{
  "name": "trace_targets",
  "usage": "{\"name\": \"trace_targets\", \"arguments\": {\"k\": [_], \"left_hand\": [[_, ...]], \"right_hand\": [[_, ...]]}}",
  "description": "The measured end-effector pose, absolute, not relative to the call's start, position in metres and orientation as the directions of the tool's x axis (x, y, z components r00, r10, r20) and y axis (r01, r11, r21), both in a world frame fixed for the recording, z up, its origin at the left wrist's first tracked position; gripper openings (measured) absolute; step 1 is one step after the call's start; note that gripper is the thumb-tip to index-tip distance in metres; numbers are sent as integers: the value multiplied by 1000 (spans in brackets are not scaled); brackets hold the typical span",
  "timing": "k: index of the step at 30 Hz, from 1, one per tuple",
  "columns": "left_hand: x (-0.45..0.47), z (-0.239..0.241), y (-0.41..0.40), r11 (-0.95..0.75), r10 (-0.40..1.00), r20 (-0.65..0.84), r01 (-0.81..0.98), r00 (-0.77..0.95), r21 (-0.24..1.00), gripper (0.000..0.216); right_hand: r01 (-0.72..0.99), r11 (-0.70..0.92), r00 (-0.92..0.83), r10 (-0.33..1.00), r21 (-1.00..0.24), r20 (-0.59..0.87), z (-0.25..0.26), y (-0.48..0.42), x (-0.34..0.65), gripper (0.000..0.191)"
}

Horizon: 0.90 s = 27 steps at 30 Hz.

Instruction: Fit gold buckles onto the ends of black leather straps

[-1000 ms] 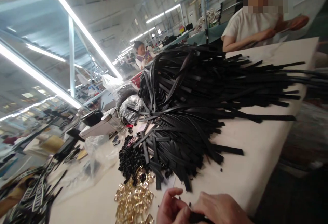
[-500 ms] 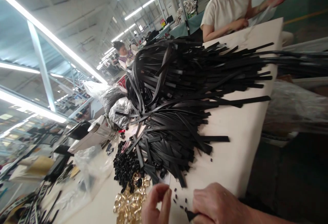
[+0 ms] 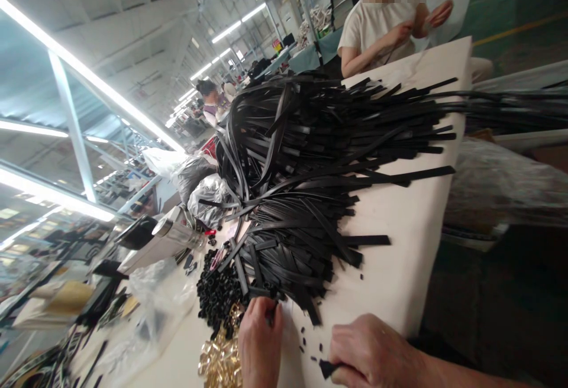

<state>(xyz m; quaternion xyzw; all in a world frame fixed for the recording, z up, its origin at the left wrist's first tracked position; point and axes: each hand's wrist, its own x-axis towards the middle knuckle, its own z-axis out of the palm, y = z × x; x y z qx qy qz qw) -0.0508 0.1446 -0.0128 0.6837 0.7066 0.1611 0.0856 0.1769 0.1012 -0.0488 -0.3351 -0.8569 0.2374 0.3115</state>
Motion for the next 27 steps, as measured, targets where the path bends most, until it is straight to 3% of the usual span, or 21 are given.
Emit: {"name": "trace_targets", "arguments": {"k": [2,4,7,11,15,27], "left_hand": [[-52,-17,134,62,983,106,820,-148,569,21],[-51,-21,121,99,964,64,575,-257,812,30],[-40,-24,99,145,922,-66,181,-382,973,55],[-16,-22,73,205,885,-236,-121,-401,971,54],[-1,-24,62,307,853,-412,-329,-321,893,43],[-1,-30,59,324,827,-474,-432,-304,842,42]], "right_hand": [[423,649,-572,732,-632,370,-50,101,176,11],[419,629,-562,746,-654,358,-48,101,176,9],[425,580,-538,780,-695,321,-43,102,176,7],[459,563,-510,800,-687,315,-38,102,173,13],[465,624,-524,765,-628,373,-36,102,167,14],[479,772,-551,635,-417,542,-35,99,158,32]]}}
